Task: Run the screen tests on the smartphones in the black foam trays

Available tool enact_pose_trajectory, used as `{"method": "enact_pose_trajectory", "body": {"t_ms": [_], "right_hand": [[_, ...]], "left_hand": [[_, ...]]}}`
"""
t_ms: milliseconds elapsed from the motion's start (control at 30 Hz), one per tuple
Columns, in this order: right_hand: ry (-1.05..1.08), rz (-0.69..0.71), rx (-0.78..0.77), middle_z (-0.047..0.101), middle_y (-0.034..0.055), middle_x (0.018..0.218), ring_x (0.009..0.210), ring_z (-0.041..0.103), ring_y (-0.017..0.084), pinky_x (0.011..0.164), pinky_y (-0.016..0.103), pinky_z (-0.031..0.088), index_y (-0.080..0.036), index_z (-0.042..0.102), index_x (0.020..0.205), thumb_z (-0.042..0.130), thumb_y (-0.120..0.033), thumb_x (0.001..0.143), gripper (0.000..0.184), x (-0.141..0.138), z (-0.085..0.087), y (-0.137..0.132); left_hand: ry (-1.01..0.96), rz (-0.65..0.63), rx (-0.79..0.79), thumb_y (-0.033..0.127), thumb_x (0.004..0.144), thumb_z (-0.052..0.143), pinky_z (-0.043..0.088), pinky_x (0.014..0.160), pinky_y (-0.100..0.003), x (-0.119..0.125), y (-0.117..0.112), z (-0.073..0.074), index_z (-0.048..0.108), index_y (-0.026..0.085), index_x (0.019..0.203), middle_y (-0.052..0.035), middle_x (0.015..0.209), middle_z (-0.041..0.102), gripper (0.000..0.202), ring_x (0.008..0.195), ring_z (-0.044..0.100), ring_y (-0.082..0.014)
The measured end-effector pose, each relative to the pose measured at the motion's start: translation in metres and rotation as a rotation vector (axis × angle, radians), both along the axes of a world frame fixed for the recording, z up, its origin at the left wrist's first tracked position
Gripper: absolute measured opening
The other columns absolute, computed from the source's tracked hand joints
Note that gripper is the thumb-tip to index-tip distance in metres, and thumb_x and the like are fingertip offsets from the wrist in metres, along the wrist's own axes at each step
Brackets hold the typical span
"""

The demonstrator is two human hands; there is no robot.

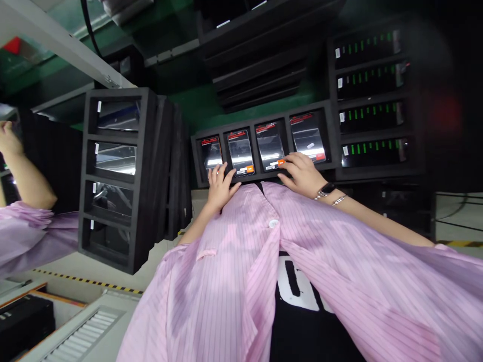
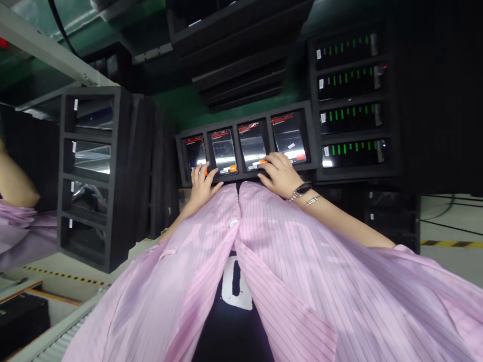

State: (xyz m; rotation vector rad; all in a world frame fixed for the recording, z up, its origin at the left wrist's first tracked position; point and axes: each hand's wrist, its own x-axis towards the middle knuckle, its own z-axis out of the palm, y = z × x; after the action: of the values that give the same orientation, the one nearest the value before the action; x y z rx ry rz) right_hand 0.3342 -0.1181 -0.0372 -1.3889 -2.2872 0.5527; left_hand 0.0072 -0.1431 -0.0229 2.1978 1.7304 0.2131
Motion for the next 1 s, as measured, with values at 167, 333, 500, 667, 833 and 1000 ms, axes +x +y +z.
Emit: {"method": "enact_pose_trajectory", "body": {"t_ms": [167, 333, 500, 667, 833, 1000], "right_hand": [[-0.078, 0.046, -0.010, 0.053, 0.0209, 0.155, 0.151, 0.038, 0.041, 0.124, 0.066, 0.033, -0.016, 0.063, 0.138, 0.057, -0.050, 0.100, 0.051, -0.004, -0.015, -0.008], [-0.103, 0.037, -0.043, 0.047, 0.0217, 0.161, 0.155, 0.034, 0.043, 0.124, 0.073, 0.026, -0.018, 0.057, 0.147, 0.056, -0.048, 0.101, 0.055, -0.007, -0.024, -0.013], [-0.115, 0.047, -0.042, 0.046, 0.0221, 0.162, 0.156, 0.032, 0.043, 0.125, 0.075, 0.021, -0.017, 0.055, 0.150, 0.058, -0.046, 0.100, 0.057, -0.012, -0.026, -0.012], [-0.100, 0.050, -0.034, 0.048, 0.0228, 0.160, 0.154, 0.035, 0.043, 0.126, 0.075, 0.020, -0.015, 0.056, 0.148, 0.058, -0.043, 0.099, 0.055, -0.013, -0.026, -0.011], [-0.090, 0.051, -0.046, 0.048, 0.0228, 0.159, 0.154, 0.035, 0.043, 0.125, 0.075, 0.021, -0.016, 0.054, 0.149, 0.056, -0.042, 0.099, 0.056, -0.014, -0.025, -0.009], [-0.117, 0.063, -0.011, 0.044, 0.0228, 0.162, 0.155, 0.033, 0.043, 0.125, 0.075, 0.020, -0.016, 0.050, 0.155, 0.058, -0.040, 0.098, 0.061, -0.014, -0.027, -0.006]], "left_hand": [[-0.029, 0.022, -0.001, 0.051, 0.099, 0.063, 0.017, 0.133, -0.064, 0.001, 0.000, -0.006, 0.062, 0.025, 0.145, -0.0145, 0.166, 0.045, 0.052, 0.161, 0.028, -0.0371], [-0.068, 0.110, -0.004, 0.046, 0.103, 0.054, 0.024, 0.132, -0.062, 0.003, -0.008, -0.020, 0.060, 0.023, 0.147, -0.0157, 0.169, 0.039, 0.050, 0.165, 0.018, -0.0350], [-0.080, 0.101, -0.019, 0.044, 0.103, 0.054, 0.022, 0.133, -0.062, 0.005, -0.009, -0.022, 0.059, 0.025, 0.148, -0.0138, 0.170, 0.036, 0.049, 0.166, 0.014, -0.0344], [-0.084, 0.114, -0.025, 0.041, 0.101, 0.059, 0.020, 0.133, -0.064, 0.007, -0.009, -0.018, 0.059, 0.023, 0.149, -0.0151, 0.170, 0.036, 0.051, 0.165, 0.015, -0.0360], [-0.047, 0.140, -0.022, 0.043, 0.100, 0.061, 0.016, 0.132, -0.068, 0.014, -0.007, -0.016, 0.060, 0.028, 0.149, -0.0114, 0.170, 0.037, 0.051, 0.164, 0.016, -0.0381], [-0.051, 0.141, 0.001, 0.046, 0.099, 0.063, 0.012, 0.132, -0.070, 0.011, -0.008, -0.013, 0.069, 0.031, 0.137, -0.0090, 0.171, 0.035, 0.042, 0.164, 0.013, -0.0405]]}}
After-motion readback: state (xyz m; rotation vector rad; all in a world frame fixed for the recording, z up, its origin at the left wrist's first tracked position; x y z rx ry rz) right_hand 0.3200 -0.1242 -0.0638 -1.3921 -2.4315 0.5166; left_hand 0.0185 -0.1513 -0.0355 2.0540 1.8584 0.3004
